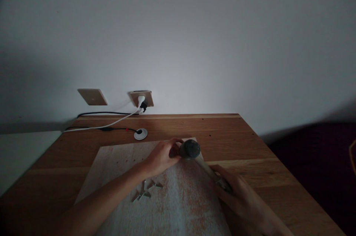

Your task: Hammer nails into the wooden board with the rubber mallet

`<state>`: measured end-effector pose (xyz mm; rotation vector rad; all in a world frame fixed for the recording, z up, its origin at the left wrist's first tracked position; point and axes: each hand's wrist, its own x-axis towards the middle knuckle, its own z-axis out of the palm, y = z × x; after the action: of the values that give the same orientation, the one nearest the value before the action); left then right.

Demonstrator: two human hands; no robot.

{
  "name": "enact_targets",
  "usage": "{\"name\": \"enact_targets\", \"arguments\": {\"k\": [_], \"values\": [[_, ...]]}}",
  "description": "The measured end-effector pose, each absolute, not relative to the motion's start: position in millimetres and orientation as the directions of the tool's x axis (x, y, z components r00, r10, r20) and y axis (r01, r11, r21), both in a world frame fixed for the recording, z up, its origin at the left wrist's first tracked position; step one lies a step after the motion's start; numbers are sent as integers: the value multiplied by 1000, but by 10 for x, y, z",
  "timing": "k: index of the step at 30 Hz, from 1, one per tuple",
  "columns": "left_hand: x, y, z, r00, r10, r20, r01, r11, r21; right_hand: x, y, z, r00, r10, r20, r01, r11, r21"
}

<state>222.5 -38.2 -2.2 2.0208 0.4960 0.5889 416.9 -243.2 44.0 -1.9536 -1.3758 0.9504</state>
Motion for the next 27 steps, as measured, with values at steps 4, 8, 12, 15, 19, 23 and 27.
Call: {"name": "enact_targets", "arguments": {"k": [4, 8, 12, 15, 19, 23, 27], "values": [[2219, -382, -7, 800, 562, 209, 126, -498, 858, 4164, -2435, 449, 248, 947, -206, 595, -316, -739], [2226, -371, -30, 802, 565, 194, 127, -478, 869, 4180, -2449, 422, 241, 946, -219, 583, -321, -746], [2233, -370, -44, 799, 565, 205, 124, -488, 864, 4205, -2453, 392, 224, 936, -273, 558, -353, -751], [2239, -376, -41, 799, 561, 218, 99, -481, 871, 4212, -2449, 388, 187, 938, -291, 553, -345, -758], [2243, -378, -38, 800, 559, 220, 111, -498, 860, 4213, -2453, 388, 208, 937, -280, 571, -349, -743], [2242, -381, -28, 798, 560, 223, 118, -508, 853, 4209, -2460, 396, 233, 931, -282, 563, -366, -741], [2244, -378, -45, 800, 555, 231, 101, -502, 859, 4214, -2468, 403, 197, 935, -297, 552, -356, -754]]}}
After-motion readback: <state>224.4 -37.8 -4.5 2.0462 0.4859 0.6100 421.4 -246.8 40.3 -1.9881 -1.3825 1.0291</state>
